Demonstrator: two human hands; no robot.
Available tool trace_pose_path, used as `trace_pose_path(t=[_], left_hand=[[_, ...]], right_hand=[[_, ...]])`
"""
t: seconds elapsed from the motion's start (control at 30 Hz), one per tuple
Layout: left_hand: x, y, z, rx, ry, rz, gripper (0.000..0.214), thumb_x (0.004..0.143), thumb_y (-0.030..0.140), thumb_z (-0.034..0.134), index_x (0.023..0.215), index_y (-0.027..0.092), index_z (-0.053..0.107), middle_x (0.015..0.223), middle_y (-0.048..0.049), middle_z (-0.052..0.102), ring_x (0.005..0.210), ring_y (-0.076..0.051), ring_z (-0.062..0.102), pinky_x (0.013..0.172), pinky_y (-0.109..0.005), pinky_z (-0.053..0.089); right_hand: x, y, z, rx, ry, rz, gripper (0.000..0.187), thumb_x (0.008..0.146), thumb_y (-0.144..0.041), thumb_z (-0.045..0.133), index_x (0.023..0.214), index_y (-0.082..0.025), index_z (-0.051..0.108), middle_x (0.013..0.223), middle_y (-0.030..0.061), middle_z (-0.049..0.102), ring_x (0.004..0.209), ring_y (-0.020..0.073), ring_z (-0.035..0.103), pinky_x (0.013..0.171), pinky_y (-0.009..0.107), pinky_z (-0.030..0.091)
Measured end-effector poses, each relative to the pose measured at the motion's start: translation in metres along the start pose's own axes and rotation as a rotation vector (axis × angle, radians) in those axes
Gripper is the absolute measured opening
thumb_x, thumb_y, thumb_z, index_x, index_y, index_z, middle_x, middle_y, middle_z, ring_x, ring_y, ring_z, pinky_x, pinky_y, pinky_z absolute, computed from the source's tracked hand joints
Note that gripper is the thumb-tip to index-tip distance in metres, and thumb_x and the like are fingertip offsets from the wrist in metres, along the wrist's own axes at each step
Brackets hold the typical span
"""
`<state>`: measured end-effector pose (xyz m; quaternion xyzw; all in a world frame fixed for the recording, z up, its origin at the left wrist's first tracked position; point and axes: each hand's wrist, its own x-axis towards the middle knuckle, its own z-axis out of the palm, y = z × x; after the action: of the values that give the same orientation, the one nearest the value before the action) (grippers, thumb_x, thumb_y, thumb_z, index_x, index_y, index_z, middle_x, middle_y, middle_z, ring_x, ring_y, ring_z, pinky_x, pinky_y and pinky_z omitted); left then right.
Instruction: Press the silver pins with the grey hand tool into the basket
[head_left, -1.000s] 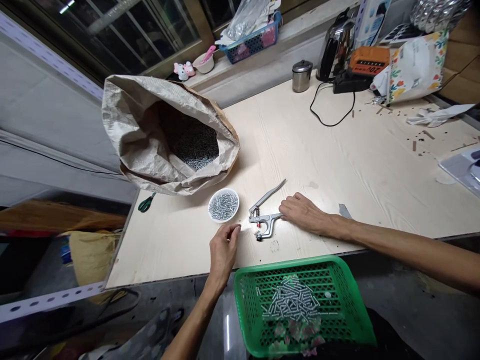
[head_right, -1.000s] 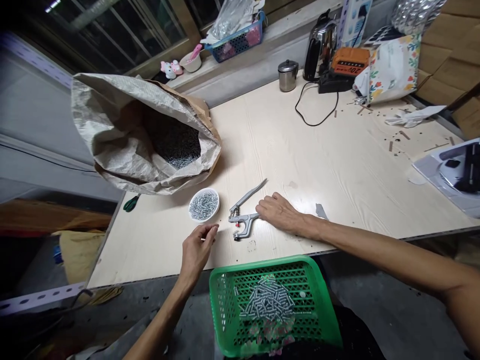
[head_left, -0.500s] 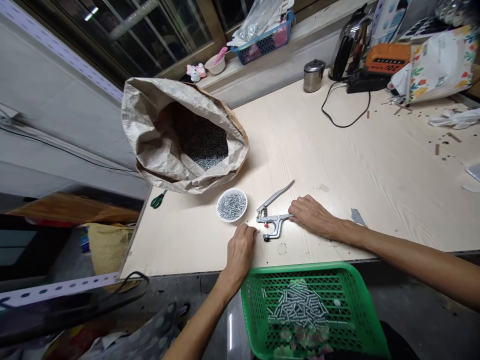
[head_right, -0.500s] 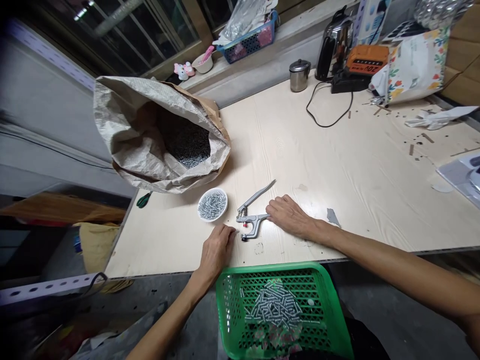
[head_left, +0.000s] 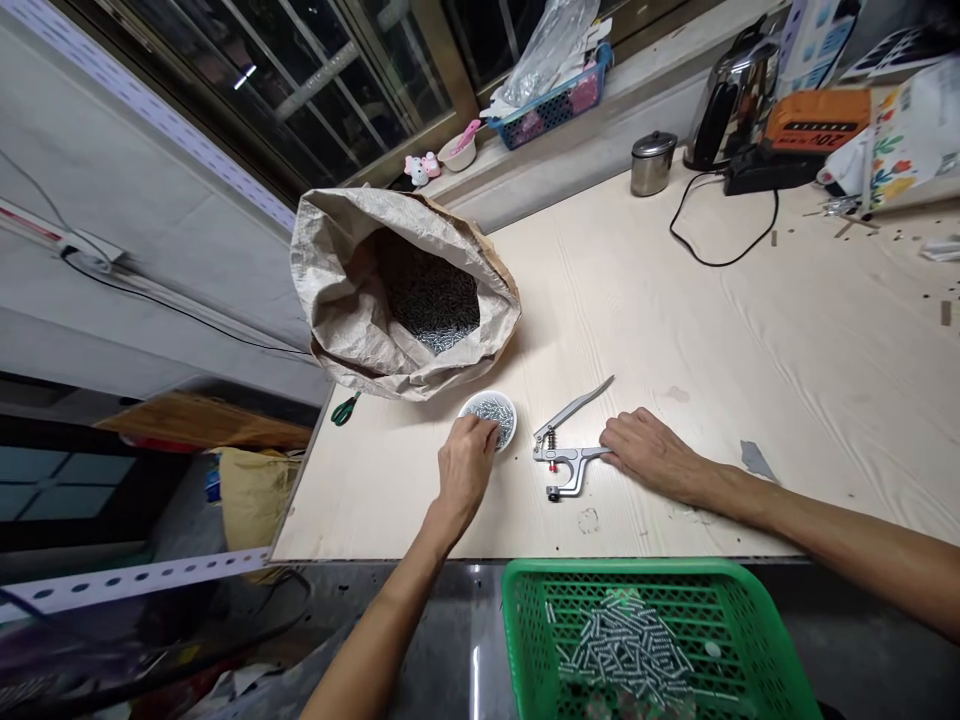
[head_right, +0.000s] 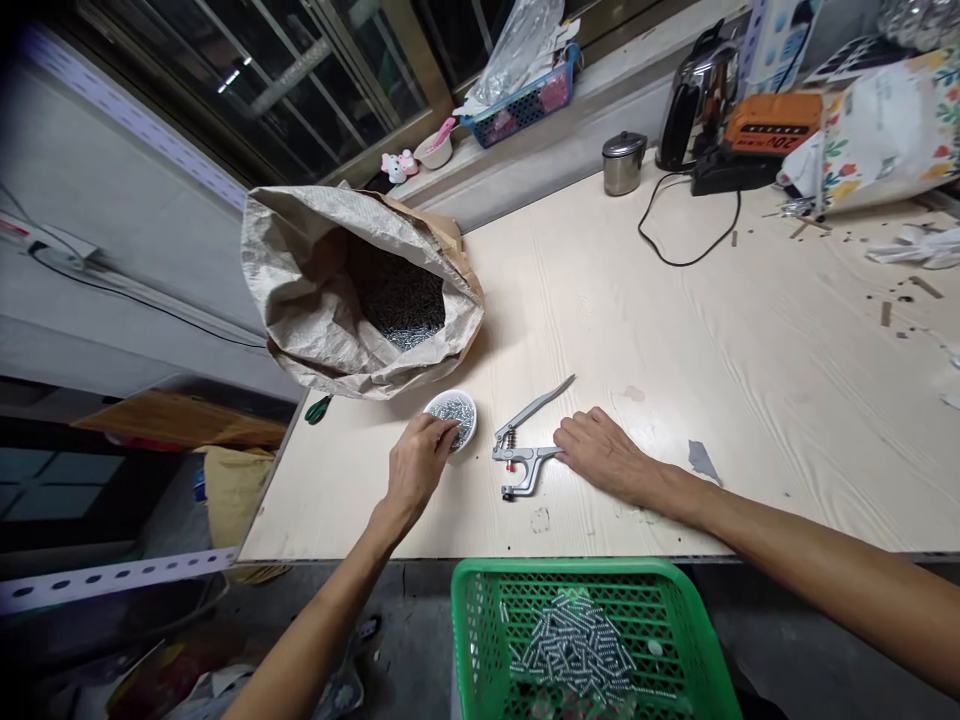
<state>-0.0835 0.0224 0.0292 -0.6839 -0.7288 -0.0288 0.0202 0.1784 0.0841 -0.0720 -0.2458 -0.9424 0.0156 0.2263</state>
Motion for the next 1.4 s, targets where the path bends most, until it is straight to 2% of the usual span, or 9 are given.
trace_pose_path(t=[0.17,0.27,0.5,0.67,0.8,1.1,1.27,1.33,1.4], left_hand=[[0.018,0.0,0.0,0.223,-0.191,0.098,0.025,0.094,0.019,0.047,0.088,0.018,0.071,0.097,-0.0097,0.066,0.096,-0.024,0.054,0.062,-0.029,0.042],[0.02,-0.004,-0.002,0.263,-0.248,0.15,0.025,0.094,0.019,0.046,0.09,0.017,0.07,0.098,-0.0103,0.065,0.098,-0.024,0.053,0.06,-0.03,0.041],[0.029,-0.009,0.002,0.277,-0.225,0.096,0.028,0.096,0.025,0.044,0.093,0.017,0.07,0.1,-0.0105,0.066,0.097,-0.025,0.055,0.057,-0.029,0.038],[0.031,-0.021,-0.001,0.142,-0.084,-0.039,0.023,0.094,0.024,0.048,0.094,0.017,0.071,0.096,-0.008,0.067,0.091,-0.022,0.058,0.066,-0.029,0.043],[0.019,-0.028,-0.003,-0.006,-0.1,0.086,0.017,0.091,0.028,0.057,0.091,0.022,0.073,0.093,-0.0044,0.067,0.092,-0.02,0.058,0.07,-0.028,0.045],[0.015,-0.017,0.002,0.171,-0.188,0.204,0.023,0.093,0.023,0.051,0.088,0.021,0.073,0.095,-0.0087,0.065,0.096,-0.023,0.053,0.062,-0.028,0.044],[0.005,-0.007,-0.013,-0.183,0.06,0.054,0.018,0.089,0.026,0.056,0.09,0.02,0.073,0.092,-0.0076,0.067,0.089,-0.021,0.057,0.074,-0.03,0.048],[-0.007,0.005,-0.016,-0.444,0.02,-0.066,0.018,0.087,0.03,0.058,0.088,0.02,0.073,0.088,-0.006,0.069,0.08,-0.018,0.059,0.071,-0.029,0.048],[-0.021,0.019,-0.011,-0.696,-0.133,-0.229,0.022,0.082,0.036,0.061,0.083,0.018,0.073,0.079,-0.0045,0.069,0.068,-0.016,0.058,0.062,-0.026,0.047]], right_hand=[[-0.001,0.0,0.002,-0.009,-0.011,0.003,0.019,0.097,-0.024,0.042,0.081,-0.02,0.05,0.078,0.0024,0.056,0.073,0.0184,0.044,0.069,0.033,0.025],[-0.001,0.0,0.002,-0.006,-0.015,0.01,0.017,0.097,-0.023,0.043,0.081,-0.02,0.05,0.078,0.0024,0.056,0.073,0.0187,0.044,0.069,0.033,0.025],[0.001,-0.001,0.002,-0.011,-0.008,0.008,0.018,0.097,-0.023,0.043,0.08,-0.02,0.05,0.076,0.0023,0.056,0.071,0.0183,0.043,0.068,0.032,0.024],[0.0,-0.001,0.002,-0.02,-0.001,0.01,0.019,0.097,-0.022,0.041,0.08,-0.02,0.049,0.076,0.0021,0.055,0.071,0.0183,0.044,0.068,0.032,0.024],[0.0,0.0,0.004,-0.013,-0.004,0.008,0.019,0.098,-0.023,0.041,0.081,-0.019,0.049,0.076,0.0022,0.056,0.072,0.0182,0.044,0.068,0.032,0.024],[0.0,-0.001,0.001,0.013,-0.016,0.012,0.021,0.098,-0.024,0.038,0.083,-0.019,0.052,0.077,0.0031,0.057,0.072,0.0184,0.046,0.068,0.033,0.025],[0.002,-0.002,-0.002,0.071,-0.04,0.014,0.019,0.098,-0.02,0.04,0.088,-0.019,0.056,0.08,0.002,0.057,0.075,0.018,0.046,0.068,0.033,0.027],[0.002,-0.003,-0.003,0.051,-0.029,-0.012,0.021,0.097,-0.016,0.039,0.083,-0.018,0.055,0.08,0.0023,0.056,0.076,0.0178,0.044,0.069,0.033,0.027],[0.002,-0.004,-0.004,0.026,0.015,-0.046,0.023,0.097,-0.014,0.039,0.08,-0.018,0.054,0.077,0.0024,0.055,0.075,0.0175,0.042,0.069,0.033,0.028]])
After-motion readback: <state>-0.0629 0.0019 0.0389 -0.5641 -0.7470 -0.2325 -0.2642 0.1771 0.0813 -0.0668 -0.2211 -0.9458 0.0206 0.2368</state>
